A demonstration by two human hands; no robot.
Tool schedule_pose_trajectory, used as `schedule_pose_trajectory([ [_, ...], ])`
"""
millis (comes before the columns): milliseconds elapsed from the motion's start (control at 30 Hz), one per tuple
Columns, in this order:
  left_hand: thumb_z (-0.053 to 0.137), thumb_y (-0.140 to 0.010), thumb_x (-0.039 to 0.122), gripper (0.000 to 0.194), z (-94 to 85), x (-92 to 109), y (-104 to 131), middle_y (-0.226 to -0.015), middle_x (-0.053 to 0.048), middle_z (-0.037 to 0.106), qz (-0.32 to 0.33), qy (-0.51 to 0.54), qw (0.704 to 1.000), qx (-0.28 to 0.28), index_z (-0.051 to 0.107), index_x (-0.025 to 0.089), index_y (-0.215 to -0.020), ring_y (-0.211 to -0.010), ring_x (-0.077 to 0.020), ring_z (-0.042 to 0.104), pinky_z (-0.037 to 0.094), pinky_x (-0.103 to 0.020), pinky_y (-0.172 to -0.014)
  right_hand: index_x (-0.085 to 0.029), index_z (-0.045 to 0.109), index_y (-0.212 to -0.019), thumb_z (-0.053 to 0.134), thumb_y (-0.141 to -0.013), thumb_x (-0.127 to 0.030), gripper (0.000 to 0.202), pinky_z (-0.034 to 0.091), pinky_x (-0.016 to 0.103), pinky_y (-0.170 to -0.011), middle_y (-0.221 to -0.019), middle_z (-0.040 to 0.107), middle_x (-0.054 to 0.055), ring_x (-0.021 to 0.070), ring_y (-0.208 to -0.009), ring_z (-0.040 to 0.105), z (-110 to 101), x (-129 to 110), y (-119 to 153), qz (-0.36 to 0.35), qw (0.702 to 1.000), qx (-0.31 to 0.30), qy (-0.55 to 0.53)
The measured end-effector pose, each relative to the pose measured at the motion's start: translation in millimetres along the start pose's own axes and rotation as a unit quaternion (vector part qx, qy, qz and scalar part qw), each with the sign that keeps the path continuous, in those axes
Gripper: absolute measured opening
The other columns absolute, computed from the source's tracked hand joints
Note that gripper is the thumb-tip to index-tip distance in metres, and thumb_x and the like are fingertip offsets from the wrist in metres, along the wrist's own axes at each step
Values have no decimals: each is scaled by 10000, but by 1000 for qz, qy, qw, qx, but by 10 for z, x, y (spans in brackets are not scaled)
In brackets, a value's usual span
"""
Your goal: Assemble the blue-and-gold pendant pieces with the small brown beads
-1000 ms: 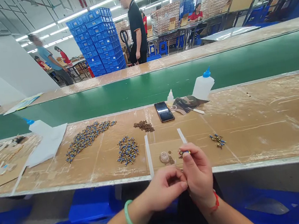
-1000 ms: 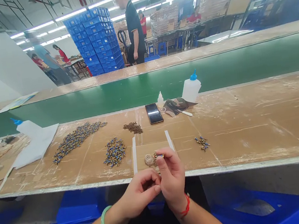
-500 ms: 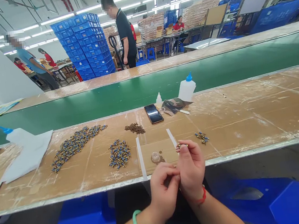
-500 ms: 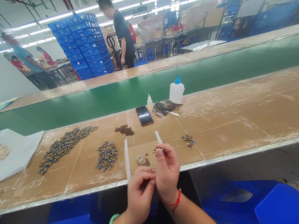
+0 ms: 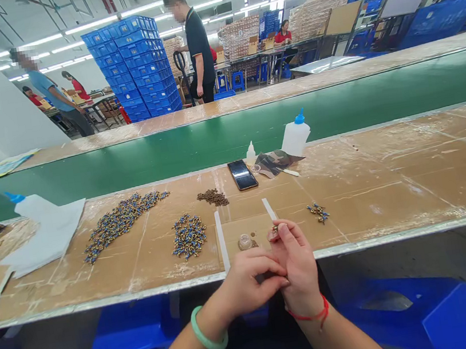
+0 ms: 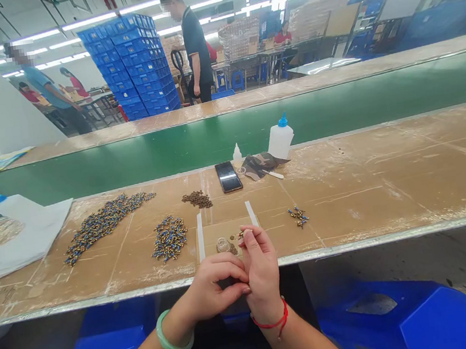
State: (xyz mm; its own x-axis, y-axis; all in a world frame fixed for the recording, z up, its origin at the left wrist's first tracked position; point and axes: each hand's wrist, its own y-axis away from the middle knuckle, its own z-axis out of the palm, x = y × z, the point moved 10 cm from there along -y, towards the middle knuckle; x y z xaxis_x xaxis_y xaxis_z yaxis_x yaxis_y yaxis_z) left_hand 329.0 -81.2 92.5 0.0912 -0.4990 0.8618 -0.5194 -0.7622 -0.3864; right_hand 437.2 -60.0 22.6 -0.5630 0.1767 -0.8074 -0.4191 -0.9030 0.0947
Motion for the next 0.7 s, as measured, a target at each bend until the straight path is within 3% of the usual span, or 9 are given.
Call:
schedule_pose_trajectory([
  [133, 765, -864, 346, 183, 20, -31, -28, -760, -95, 752, 20, 46, 999, 6, 753, 220, -734, -718, -198, 680, 560, -323, -693, -240, 704, -910, 859, -748, -602, 426, 487, 257, -625, -731, 593, -29, 124, -674, 563, 34, 10, 49, 14, 1000, -13, 0],
  [233, 861, -757, 518, 350, 4, -270, -33, -687, -58, 674, -50, 198, 978, 51, 720, 209, -673, -585, -147, 589, 511, -285, -562, -242, 712, -937, 840, -782, -593, 404, 491, 273, -637, -753, 605, -21, 131, -687, 572, 82, -44, 67, 10, 999, -31, 1],
  [300, 906, -673, 592, 455, 18, -431, -13, -643, -9, 586, -105, 358, 924, 88, 685, 195, -659, -462, -76, 427, 387, -226, -422, -245, 720, -933, 852, -779, -575, 387, 503, 286, -682, -775, 609, -19, 134, -716, 577, 98, -102, 59, -1, 999, -40, -12],
  [367, 942, -641, 554, 467, 23, -497, 11, -637, 31, 502, -129, 495, 851, 124, 661, 183, -669, -436, -29, 281, 248, -169, -365, -249, 729, -922, 863, -780, -543, 352, 506, 294, -729, -792, 608, -21, 132, -744, 572, 94, -170, 45, -18, 999, -43, -24],
  [433, 974, -628, 467, 436, 1, -488, 34, -654, 44, 450, -131, 578, 791, 155, 656, 174, -682, -465, -16, 230, 193, -127, -369, -251, 734, -916, 862, -794, -507, 312, 496, 292, -755, -809, 603, -22, 128, -763, 561, 86, -219, 37, -30, 998, -43, -27],
  [500, 988, -622, 413, 422, -17, -452, 57, -676, 42, 429, -132, 617, 756, 173, 653, 167, -691, -493, -19, 218, 190, -103, -376, -252, 730, -921, 841, -821, -495, 285, 487, 293, -763, -820, 598, -21, 128, -772, 552, 93, -248, 43, -37, 998, -47, -13],
  [700, 981, -624, 447, 457, -29, -368, 89, -703, 31, 425, -139, 620, 752, 174, 623, 173, -695, -518, -44, 200, 256, -97, -371, -254, 706, -918, 815, -821, -561, 340, 485, 317, -738, -817, 598, -7, 148, -761, 551, 121, -294, 75, -56, 996, -47, 41],
])
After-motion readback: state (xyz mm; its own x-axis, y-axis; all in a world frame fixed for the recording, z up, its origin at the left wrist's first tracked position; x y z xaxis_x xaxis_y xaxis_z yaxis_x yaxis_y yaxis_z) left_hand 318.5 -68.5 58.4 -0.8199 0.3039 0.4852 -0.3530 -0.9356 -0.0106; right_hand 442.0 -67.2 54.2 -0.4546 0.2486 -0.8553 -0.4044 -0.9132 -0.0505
